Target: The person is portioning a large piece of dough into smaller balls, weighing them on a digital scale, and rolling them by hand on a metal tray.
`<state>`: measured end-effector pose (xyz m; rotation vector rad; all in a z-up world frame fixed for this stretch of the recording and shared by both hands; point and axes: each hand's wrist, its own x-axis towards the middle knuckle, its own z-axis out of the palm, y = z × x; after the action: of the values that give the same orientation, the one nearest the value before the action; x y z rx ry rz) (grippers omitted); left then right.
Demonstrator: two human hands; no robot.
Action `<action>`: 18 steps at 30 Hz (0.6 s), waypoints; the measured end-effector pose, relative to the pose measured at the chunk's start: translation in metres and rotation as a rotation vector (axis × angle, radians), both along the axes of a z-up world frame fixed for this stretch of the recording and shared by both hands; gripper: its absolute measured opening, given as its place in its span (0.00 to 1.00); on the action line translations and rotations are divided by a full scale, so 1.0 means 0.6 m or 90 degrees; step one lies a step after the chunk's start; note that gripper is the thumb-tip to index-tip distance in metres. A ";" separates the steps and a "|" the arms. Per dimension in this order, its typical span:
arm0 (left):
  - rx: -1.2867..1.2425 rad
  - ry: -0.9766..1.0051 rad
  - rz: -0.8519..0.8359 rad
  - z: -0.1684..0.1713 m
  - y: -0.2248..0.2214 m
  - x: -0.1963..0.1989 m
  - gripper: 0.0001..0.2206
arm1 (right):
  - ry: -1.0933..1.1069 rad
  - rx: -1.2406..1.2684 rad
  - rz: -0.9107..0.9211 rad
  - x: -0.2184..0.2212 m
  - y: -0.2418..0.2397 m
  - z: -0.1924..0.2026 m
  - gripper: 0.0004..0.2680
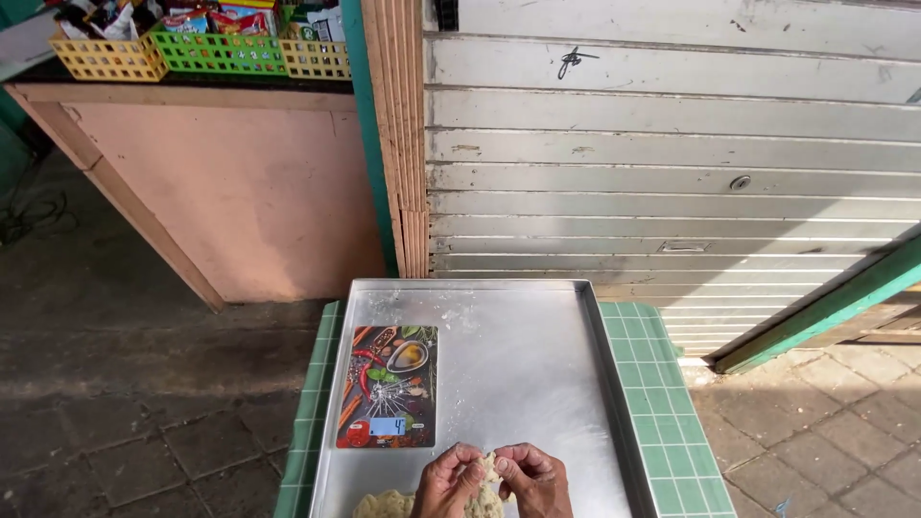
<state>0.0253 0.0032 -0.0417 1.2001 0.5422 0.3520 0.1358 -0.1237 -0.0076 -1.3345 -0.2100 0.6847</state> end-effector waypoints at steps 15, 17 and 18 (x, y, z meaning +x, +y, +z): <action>-0.330 -0.018 0.095 0.034 -0.020 -0.005 0.11 | -0.113 0.064 0.062 -0.022 -0.025 -0.032 0.12; -0.506 0.013 0.126 -0.015 -0.003 0.012 0.11 | -0.134 0.123 0.045 -0.009 -0.030 -0.038 0.17; -0.448 0.087 0.049 -0.098 0.011 0.022 0.12 | -0.249 -0.049 0.195 0.008 -0.036 -0.038 0.17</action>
<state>0.0382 0.0099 -0.1003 0.5244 0.7527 0.1203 0.1405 -0.1454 -0.0302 -1.5191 -0.7209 0.6840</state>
